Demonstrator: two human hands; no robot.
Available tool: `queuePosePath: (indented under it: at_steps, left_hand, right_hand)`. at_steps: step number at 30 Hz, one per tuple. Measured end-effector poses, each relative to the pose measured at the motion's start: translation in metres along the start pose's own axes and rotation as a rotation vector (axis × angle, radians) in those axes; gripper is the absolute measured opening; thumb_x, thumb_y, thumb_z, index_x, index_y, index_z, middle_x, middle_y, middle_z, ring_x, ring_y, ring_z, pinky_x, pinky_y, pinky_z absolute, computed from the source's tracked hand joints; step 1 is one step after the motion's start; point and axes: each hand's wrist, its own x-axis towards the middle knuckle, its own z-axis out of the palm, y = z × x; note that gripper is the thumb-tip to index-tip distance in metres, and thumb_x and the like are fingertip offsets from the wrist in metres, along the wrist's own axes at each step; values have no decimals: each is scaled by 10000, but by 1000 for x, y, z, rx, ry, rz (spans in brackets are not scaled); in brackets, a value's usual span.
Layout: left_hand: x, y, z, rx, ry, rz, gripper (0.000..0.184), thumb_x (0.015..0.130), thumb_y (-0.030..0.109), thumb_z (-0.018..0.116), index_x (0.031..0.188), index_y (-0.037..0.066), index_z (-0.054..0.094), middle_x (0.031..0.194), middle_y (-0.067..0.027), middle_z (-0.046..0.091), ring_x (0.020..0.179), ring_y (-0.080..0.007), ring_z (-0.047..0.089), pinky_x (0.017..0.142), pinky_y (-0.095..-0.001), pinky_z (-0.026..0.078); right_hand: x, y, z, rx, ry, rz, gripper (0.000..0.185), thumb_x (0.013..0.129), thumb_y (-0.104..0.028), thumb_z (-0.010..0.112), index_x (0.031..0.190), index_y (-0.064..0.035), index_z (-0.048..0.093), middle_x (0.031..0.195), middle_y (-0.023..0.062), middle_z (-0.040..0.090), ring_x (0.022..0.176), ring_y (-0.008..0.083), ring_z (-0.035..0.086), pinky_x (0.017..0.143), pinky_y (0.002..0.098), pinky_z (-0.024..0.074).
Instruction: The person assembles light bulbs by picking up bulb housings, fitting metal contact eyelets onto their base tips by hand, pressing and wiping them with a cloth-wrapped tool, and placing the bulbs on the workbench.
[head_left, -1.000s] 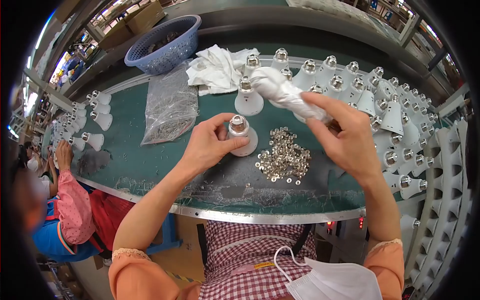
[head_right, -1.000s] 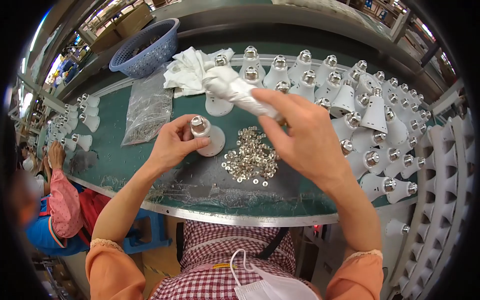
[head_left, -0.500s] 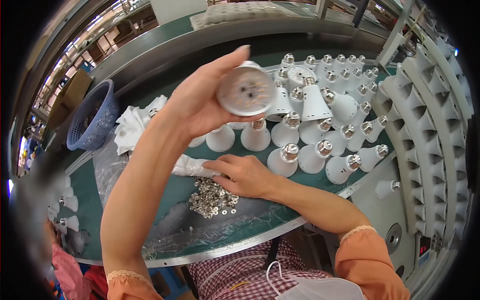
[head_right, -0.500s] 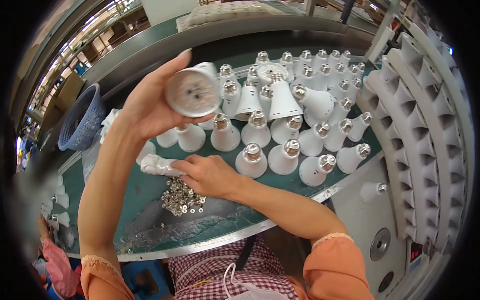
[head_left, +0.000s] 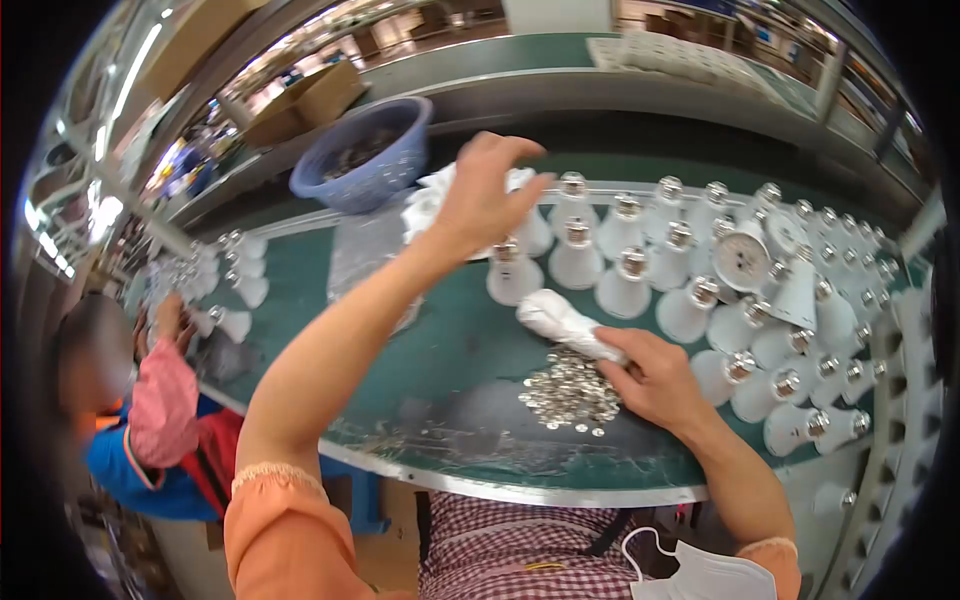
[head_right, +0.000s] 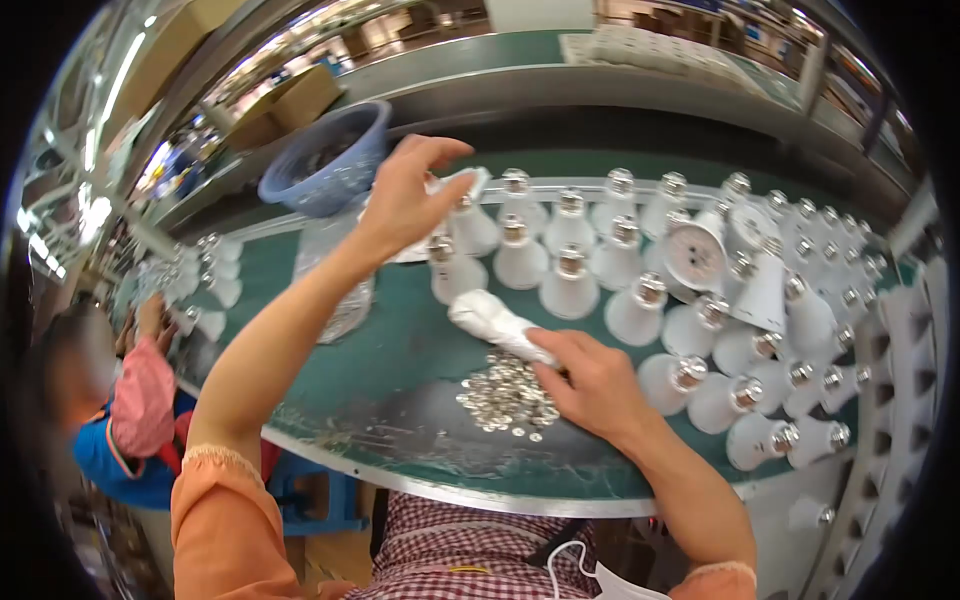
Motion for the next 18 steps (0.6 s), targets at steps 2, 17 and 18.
queuePosePath:
  at_steps: [2,17,18]
  left_hand:
    - [-15,-78,-27,466,166,142,417,736,219,675,1100,49,564,1002,-156,564,899,-305,550,781,-431,434]
    - [-95,-171,-127,839,-160,-404,265,749,338,634,823,84,616,802,-109,640,830,-310,600,644,-463,388]
    - [-101,-169,-130,853,-183,-450,266,750,337,633,855,92,630,814,-110,641,837,-311,600,647,-464,388]
  right_hand:
    - [2,-3,0,-16,-8,82,322,740,-70,661,1059,-62,610,914,122,631,601,211,601,536,294,482]
    - [3,1,10,-1,2,109,344,726,-29,684,1062,-30,610,904,101,643,543,82,499,478,222,413]
    - [3,0,9,-11,-16,133,344,726,-28,684,1061,-30,610,904,100,644,550,83,504,480,220,414]
